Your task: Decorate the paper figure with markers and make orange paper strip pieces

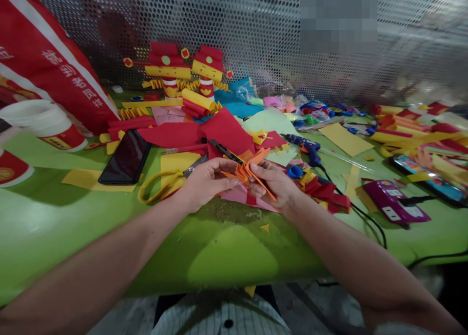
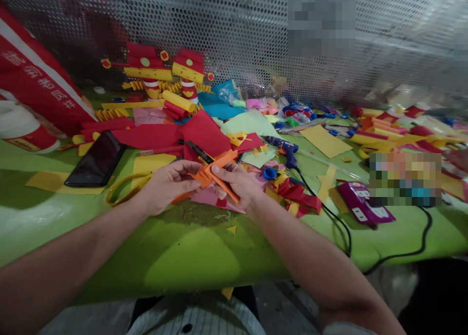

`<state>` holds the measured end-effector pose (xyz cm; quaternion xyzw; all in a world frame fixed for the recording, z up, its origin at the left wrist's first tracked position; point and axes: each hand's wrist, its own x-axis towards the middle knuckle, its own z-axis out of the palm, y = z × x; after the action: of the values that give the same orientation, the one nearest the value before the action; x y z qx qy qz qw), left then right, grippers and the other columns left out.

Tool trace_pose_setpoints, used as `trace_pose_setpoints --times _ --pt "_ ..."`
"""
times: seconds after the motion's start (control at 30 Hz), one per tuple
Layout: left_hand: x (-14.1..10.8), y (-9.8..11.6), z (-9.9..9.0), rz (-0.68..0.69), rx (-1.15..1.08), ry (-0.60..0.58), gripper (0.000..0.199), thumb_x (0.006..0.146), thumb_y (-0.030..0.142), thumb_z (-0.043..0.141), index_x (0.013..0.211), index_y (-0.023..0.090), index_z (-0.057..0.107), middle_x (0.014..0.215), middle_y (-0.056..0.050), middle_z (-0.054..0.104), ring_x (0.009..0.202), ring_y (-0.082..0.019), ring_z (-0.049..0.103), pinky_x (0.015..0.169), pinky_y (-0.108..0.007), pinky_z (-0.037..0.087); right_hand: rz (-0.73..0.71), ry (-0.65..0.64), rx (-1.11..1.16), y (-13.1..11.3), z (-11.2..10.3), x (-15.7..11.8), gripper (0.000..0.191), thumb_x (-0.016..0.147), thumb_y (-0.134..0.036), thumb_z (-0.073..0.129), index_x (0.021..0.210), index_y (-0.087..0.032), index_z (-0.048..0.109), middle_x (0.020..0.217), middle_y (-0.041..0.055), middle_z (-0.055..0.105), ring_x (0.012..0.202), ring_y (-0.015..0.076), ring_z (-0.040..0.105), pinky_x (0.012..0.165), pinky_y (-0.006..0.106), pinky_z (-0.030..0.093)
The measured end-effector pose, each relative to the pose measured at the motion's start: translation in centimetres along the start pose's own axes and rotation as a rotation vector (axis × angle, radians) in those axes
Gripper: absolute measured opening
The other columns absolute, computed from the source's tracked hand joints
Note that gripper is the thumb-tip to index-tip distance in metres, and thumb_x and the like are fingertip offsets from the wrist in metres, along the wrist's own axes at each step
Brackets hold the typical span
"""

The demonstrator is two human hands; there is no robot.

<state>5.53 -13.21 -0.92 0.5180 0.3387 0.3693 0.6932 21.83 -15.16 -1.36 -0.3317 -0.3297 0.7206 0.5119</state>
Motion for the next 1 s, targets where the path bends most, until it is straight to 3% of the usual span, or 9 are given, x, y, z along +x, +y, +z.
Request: trace_pose_setpoints --times 0.17,0.33,0.73,0.93,1.0 --pt "-0.02 0.06 0.02 -0.022 -0.045 -0.052 0.042 0.054 0.023 0.081 0.091 0.017 0.064 0.082 0.001 0.066 0.069 -0.010 0.059 0.067 -0.025 0.047 0.045 0.020 0.024 0.19 0.09 -0.01 0.034 0.049 -0.033 0.085 0.060 -0.015 0.058 0.043 -0.0066 0.057 0.023 0.0034 0.042 0.025 0.012 0.035" --pt "0.12 -0.30 -0.03 -0.048 0.038 -0.002 0.036 0.054 0.025 0.081 0.083 0.015 0.063 0.079 0.001 0.066 0.071 -0.011 0.060 0.071 -0.027 0.046 0.025 0.016 0.022 0.21 0.03 0.05 0.033 0.050 -0.032 0.085 0.060 -0.015 0.059 0.042 -0.0068 0.056 0.024 0.0034 0.043 0.026 0.012 0.035" --pt "0.04 0.15 -0.18 -0.103 0.078 0.060 0.022 0.067 0.019 0.065 0.088 0.015 0.064 0.070 -0.001 0.065 0.056 -0.011 0.057 0.056 -0.025 0.045 -0.040 0.020 0.013 0.18 -0.07 0.11 0.033 0.051 -0.032 0.084 0.059 -0.015 0.058 0.043 -0.0062 0.056 0.024 0.0035 0.043 0.026 0.013 0.035" --pt "-0.22 0.17 -0.06 -0.026 -0.002 0.020 0.042 0.062 0.016 0.069 0.103 0.019 0.061 0.099 -0.003 0.063 0.068 -0.010 0.060 0.063 -0.025 0.048 0.045 0.072 -0.081 0.60 -0.38 0.51 0.034 0.054 -0.037 0.083 0.062 -0.014 0.058 0.044 -0.0058 0.058 0.024 0.0042 0.044 0.025 0.013 0.037" --pt "-0.22 0.18 -0.03 -0.041 0.027 0.018 0.040 0.063 0.018 0.069 0.102 0.017 0.060 0.095 -0.003 0.064 0.070 -0.012 0.061 0.064 -0.026 0.049 0.059 0.088 -0.110 0.65 -0.31 0.54 0.034 0.053 -0.038 0.082 0.062 -0.014 0.059 0.044 -0.0051 0.059 0.025 0.0045 0.045 0.025 0.013 0.038"
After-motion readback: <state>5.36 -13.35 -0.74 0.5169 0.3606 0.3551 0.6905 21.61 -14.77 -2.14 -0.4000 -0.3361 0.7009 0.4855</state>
